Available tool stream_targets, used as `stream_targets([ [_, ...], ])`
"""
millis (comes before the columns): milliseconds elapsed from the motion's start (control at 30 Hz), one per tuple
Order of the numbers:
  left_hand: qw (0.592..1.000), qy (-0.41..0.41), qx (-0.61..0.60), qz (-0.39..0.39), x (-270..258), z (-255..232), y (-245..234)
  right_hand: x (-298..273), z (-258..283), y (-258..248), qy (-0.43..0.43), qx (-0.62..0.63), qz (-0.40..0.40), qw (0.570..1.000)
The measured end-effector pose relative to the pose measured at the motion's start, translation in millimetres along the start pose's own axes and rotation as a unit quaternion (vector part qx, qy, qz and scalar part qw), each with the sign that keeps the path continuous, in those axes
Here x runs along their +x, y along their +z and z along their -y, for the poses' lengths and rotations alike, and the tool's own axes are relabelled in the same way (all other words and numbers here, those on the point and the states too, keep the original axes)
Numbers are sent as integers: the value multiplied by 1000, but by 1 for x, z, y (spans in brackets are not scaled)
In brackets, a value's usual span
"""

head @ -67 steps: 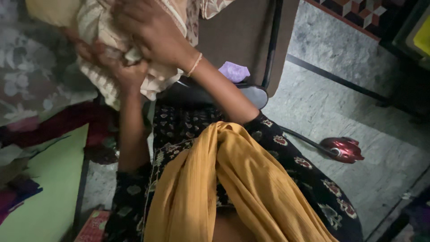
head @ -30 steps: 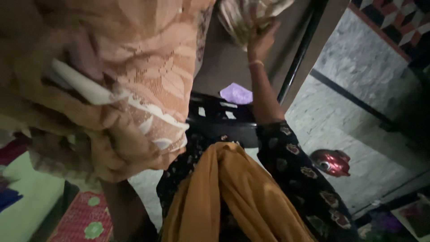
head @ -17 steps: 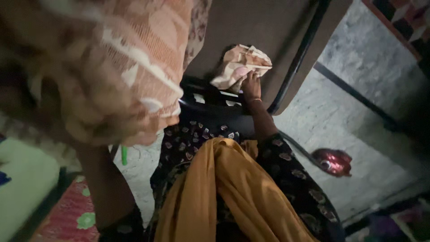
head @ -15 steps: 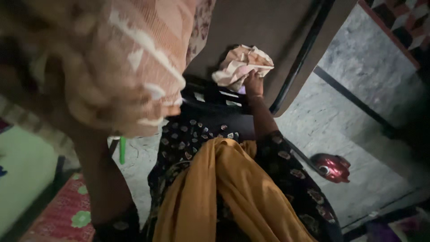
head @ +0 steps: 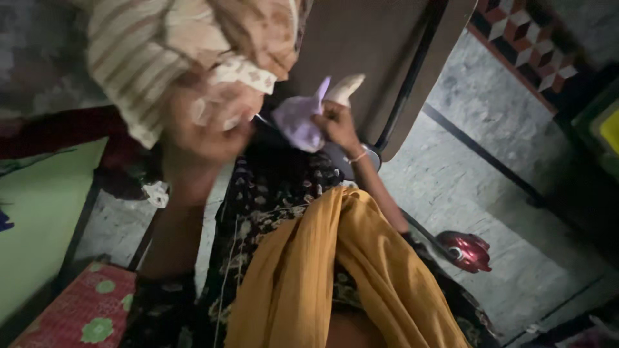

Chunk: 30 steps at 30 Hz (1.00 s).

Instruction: The person vacuums the floor around furniture and then sits on the floor to fold laundry and bedding.

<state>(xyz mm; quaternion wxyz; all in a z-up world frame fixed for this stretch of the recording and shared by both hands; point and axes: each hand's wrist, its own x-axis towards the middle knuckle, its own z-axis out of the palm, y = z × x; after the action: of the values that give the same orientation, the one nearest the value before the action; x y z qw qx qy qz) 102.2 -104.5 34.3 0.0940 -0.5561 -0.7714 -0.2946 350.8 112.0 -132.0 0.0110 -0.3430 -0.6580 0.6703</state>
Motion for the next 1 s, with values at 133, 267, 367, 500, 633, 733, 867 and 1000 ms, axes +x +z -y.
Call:
stream_targets([
  [133,991,35,-52,122,5,-49,20,-45,79,40,-80,104,-1,991],
  [267,946,-49,-253,196,9,-43,15,-64,144,55,-121,231,7,965],
  [367,946,-57,-288,139,16,-23,7,-61,168,45,-94,172,-97,976],
  [500,778,-360,-513,-44,42,35,-35,-39,213,50,-143,117,-138,973],
  [633,674,-164,-639,-334,86,107,-48,0,227,93,-179,106,-121,971],
  [733,912,-123,-212,-328,118,157,-23,6,221,112,-226,68,-158,959],
  [867,996,-39,68,-45,137,181,61,-16,206,102,-191,90,-197,957],
  [1000,992,-85,13,90,129,182,75,-49,181,86,-124,124,-253,951],
])
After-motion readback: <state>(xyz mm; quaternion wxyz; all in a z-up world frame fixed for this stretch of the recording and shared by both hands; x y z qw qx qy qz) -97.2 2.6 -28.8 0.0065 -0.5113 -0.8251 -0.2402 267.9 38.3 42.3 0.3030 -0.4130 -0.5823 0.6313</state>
